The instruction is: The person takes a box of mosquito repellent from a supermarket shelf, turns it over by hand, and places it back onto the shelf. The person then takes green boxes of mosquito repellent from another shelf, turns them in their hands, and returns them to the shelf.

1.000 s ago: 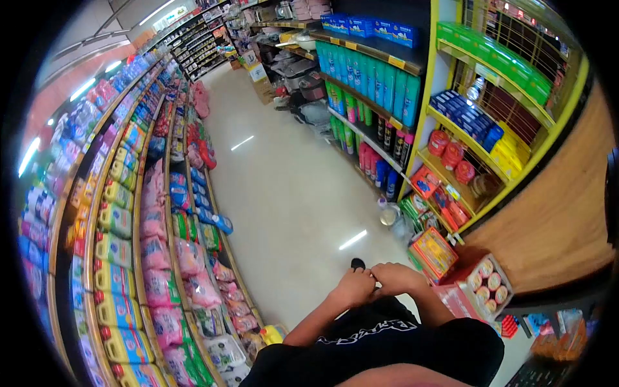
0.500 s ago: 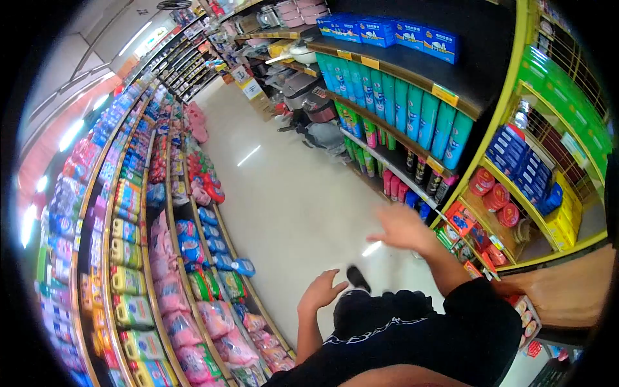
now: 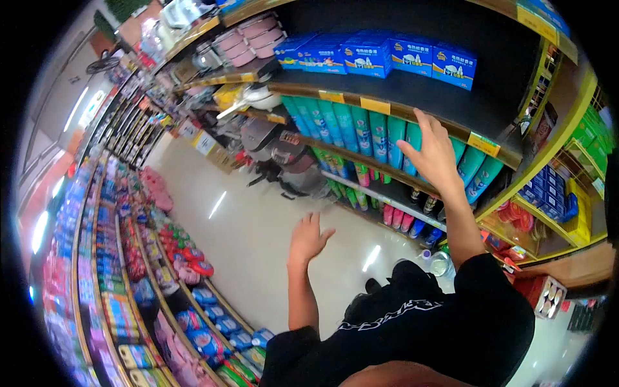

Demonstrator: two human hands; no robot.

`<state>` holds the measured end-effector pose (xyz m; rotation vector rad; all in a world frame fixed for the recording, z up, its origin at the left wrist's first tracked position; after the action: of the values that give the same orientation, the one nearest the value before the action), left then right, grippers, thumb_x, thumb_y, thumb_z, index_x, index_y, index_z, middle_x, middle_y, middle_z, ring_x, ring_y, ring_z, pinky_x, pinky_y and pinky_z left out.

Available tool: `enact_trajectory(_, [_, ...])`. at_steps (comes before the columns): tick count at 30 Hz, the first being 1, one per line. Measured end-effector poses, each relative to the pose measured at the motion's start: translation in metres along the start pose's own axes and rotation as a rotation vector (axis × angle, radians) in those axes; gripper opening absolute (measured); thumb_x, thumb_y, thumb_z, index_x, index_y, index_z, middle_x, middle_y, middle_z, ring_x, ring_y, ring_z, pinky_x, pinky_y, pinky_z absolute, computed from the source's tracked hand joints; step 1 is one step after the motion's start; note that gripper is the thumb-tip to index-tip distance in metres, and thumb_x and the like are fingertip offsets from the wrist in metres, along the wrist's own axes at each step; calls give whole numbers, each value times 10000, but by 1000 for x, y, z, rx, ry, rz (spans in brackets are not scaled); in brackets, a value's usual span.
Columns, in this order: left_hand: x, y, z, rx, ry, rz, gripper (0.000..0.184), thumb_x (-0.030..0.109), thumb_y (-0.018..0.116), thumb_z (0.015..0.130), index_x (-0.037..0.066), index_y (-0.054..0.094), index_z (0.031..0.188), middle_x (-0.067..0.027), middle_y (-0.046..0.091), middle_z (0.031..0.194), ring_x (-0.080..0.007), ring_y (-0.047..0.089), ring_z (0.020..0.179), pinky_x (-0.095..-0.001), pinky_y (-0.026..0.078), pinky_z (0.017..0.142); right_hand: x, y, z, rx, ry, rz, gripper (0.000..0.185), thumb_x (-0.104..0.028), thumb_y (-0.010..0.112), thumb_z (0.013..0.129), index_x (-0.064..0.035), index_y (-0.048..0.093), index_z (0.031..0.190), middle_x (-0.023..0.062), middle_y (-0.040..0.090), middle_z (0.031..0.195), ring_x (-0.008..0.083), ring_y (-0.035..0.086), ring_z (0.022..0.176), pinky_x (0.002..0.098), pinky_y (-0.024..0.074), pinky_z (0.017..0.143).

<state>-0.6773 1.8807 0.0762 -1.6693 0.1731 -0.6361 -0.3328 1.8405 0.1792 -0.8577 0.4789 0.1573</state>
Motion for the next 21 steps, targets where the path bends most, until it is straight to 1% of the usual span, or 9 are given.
enact_trajectory(3, [12,-52,90,213,321,-137,671,376,695,911,-45,480,1387,-272,546,1358,-437,509,1265,-464,411,1071,-16,22,48,23,55,-36,736,-365,725,869,-62,438,1475,317,498,1392,470,504,1259,528,438,1036])
enact_trajectory(4, [27,-26,132,300,372,-174,672,366,693,913,-45,471,1396,-275,534,1370,-439,500,1273,-466,403,1078,7,38,63,50,17,-80,718,-369,720,870,-85,451,1472,330,488,1399,484,501,1265,546,446,1029])
enact_trajectory(7, [46,-60,199,365,471,-156,677,332,693,915,-45,443,1419,-290,488,1414,-445,465,1308,-478,376,1100,4,74,104,87,95,-95,710,-375,722,866,-90,463,1463,327,490,1401,489,504,1265,567,452,1018])
enact_trajectory(8, [52,-61,225,376,488,-155,698,321,695,912,-37,415,1442,-290,463,1434,-444,439,1329,-490,353,1114,4,76,121,36,156,-66,715,-376,710,874,-115,449,1487,344,430,1457,497,463,1318,531,427,1076])
enact_trajectory(11, [78,-83,289,492,565,-154,693,278,691,899,-41,400,1441,-301,462,1412,-453,429,1319,-521,351,1093,11,93,171,104,203,-97,716,-376,711,874,-133,447,1494,367,403,1467,523,455,1314,543,441,1057])
enact_trajectory(12, [80,-89,311,510,599,-154,713,278,697,890,-19,388,1459,-306,432,1434,-477,405,1329,-538,339,1096,13,103,183,186,153,-111,700,-357,710,876,-102,447,1473,399,430,1410,567,470,1267,582,487,985])
enact_trajectory(15, [97,-121,368,663,656,-143,715,272,697,886,-9,386,1466,-319,414,1443,-506,401,1320,-549,335,1096,8,119,218,260,115,-111,706,-355,702,885,-108,431,1487,407,409,1423,583,448,1285,591,481,990])
enact_trajectory(19, [110,-125,420,711,631,-76,705,270,681,894,67,381,1499,-271,411,1480,-482,324,1396,-659,260,1099,6,149,232,214,188,-195,703,-343,690,895,-118,415,1502,412,370,1451,594,432,1297,592,484,990])
enact_trajectory(21, [113,-126,431,695,609,-35,641,264,695,894,109,456,1468,-203,438,1484,-431,326,1417,-651,191,1130,11,158,231,209,198,-215,678,-310,696,892,-118,429,1485,401,363,1461,598,418,1309,593,487,988])
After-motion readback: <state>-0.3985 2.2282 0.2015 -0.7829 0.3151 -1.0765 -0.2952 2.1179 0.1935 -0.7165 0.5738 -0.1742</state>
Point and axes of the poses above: each hand's wrist, its own z-axis towards the middle knuckle, its own y-axis out of the palm, x = y × z, the point moved 1 cm from there along z, towards the middle knuckle
